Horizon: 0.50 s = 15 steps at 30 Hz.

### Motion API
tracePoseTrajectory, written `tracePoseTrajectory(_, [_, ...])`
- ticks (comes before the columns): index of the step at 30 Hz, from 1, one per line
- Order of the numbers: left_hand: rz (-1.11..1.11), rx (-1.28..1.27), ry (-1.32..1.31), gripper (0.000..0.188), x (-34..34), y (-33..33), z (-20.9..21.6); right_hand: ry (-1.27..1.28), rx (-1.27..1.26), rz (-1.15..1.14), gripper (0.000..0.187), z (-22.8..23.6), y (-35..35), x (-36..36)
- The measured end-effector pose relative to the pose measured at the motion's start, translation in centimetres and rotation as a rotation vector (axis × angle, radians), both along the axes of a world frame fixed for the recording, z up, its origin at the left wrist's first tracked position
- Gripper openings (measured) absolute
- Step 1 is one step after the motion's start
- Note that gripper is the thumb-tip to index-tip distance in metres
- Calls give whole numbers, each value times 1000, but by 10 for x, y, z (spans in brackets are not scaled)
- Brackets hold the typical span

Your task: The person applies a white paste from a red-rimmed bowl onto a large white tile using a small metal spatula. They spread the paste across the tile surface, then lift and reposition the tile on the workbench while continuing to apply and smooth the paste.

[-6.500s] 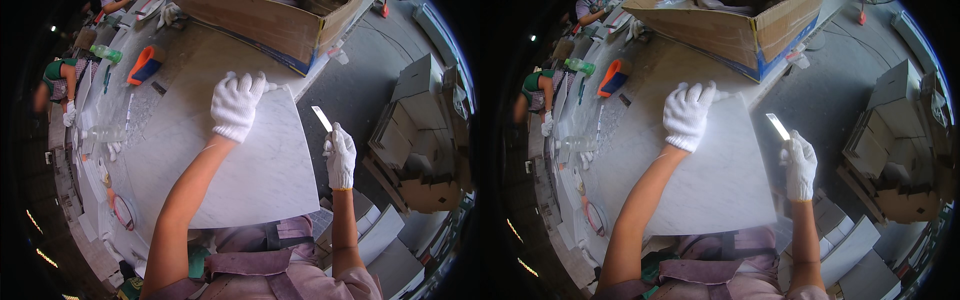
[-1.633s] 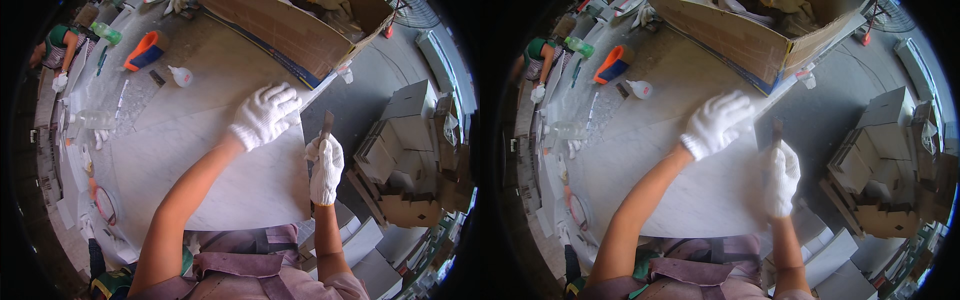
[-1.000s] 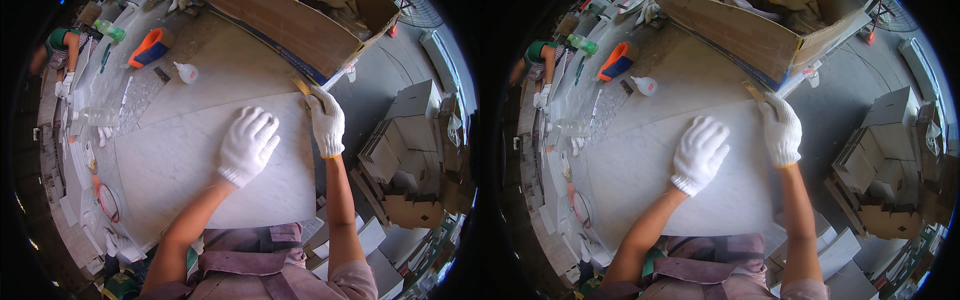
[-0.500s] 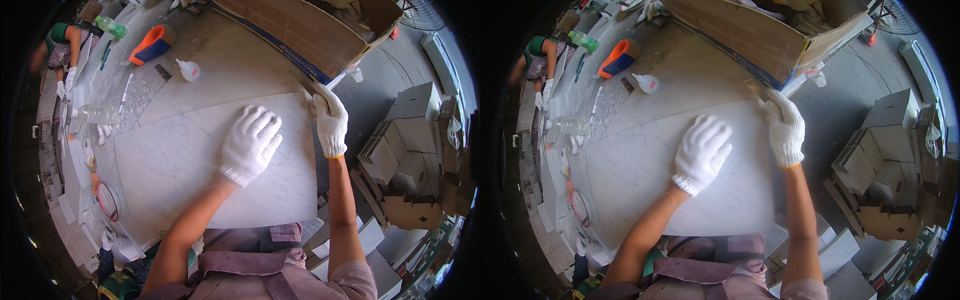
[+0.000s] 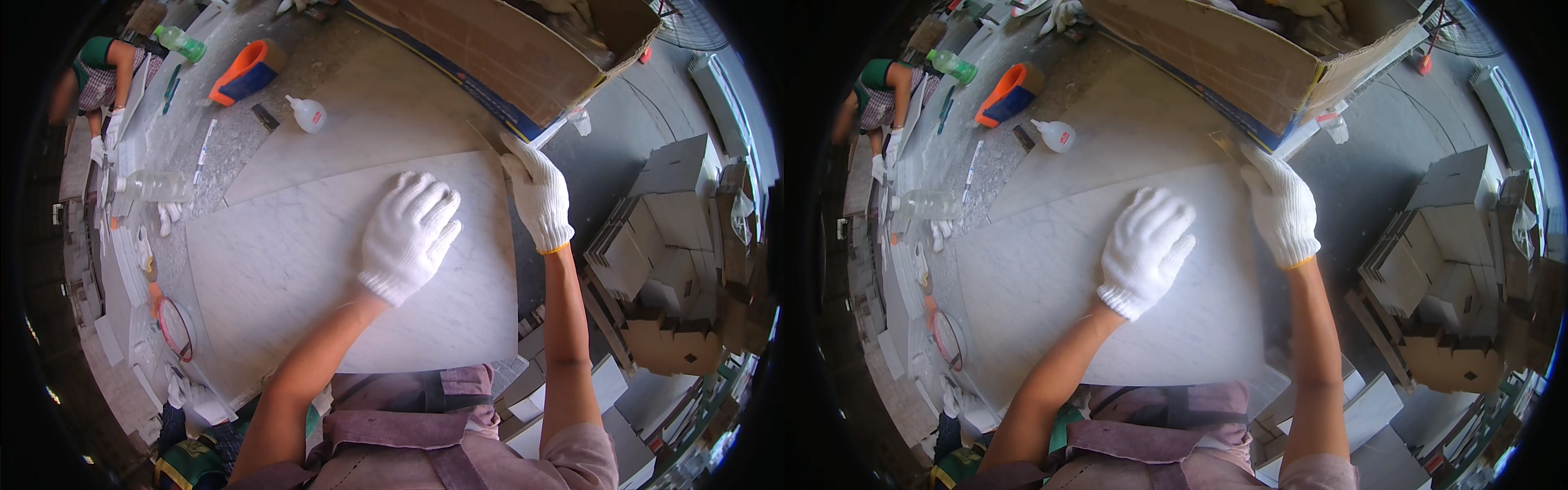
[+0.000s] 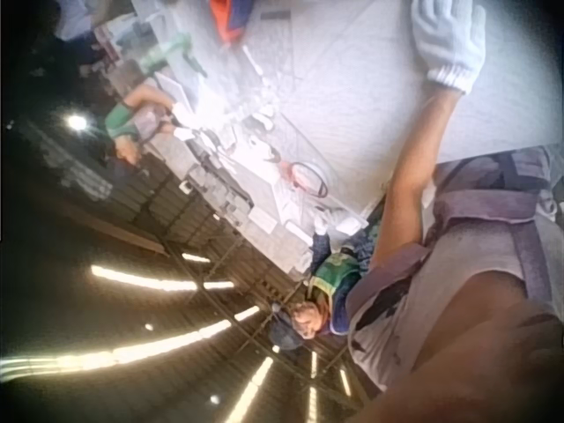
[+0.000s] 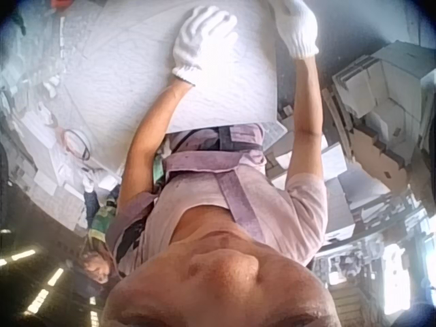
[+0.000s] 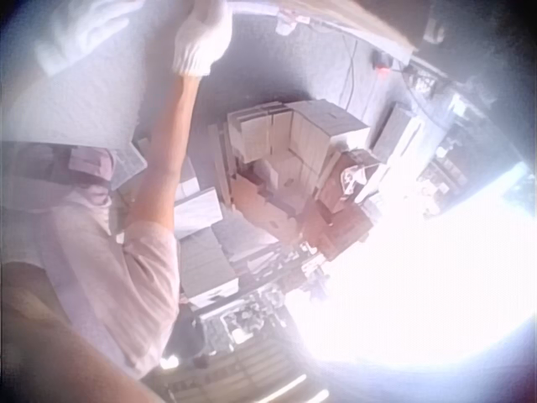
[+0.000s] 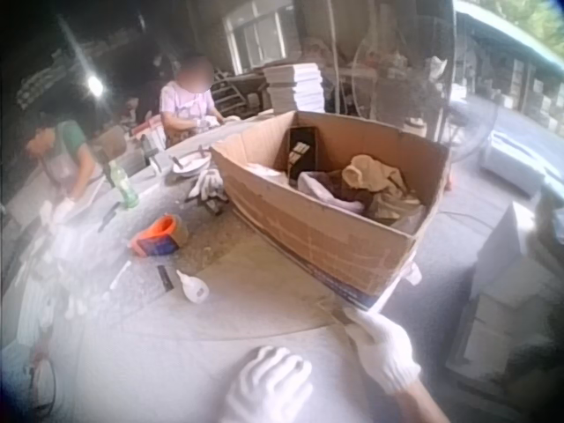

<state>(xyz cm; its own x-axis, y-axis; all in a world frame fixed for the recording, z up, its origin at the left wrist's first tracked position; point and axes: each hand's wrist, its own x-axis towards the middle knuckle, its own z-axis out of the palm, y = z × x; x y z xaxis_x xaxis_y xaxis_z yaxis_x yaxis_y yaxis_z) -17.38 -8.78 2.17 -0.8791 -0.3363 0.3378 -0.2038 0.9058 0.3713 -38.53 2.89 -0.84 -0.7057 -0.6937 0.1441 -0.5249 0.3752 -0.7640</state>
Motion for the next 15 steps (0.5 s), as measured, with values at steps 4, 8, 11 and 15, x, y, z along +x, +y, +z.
tracePoseTrajectory(4, [0, 0, -12, 34, 0, 1, 1, 35, -18, -7, 35, -4, -4, -1])
tracePoseTrajectory(8, [-3, 8, -3, 34, -1, 0, 1, -9, 58, 4, 35, -1, -5, -2])
tracePoseTrajectory(11, [-10, -2, -4, 34, -2, -1, 0, 0, 53, 24, 35, 3, -7, -3])
tracePoseTrajectory(15, [-12, 0, -9, 33, -1, -1, -1, 86, -6, 12, 34, 2, -11, -1])
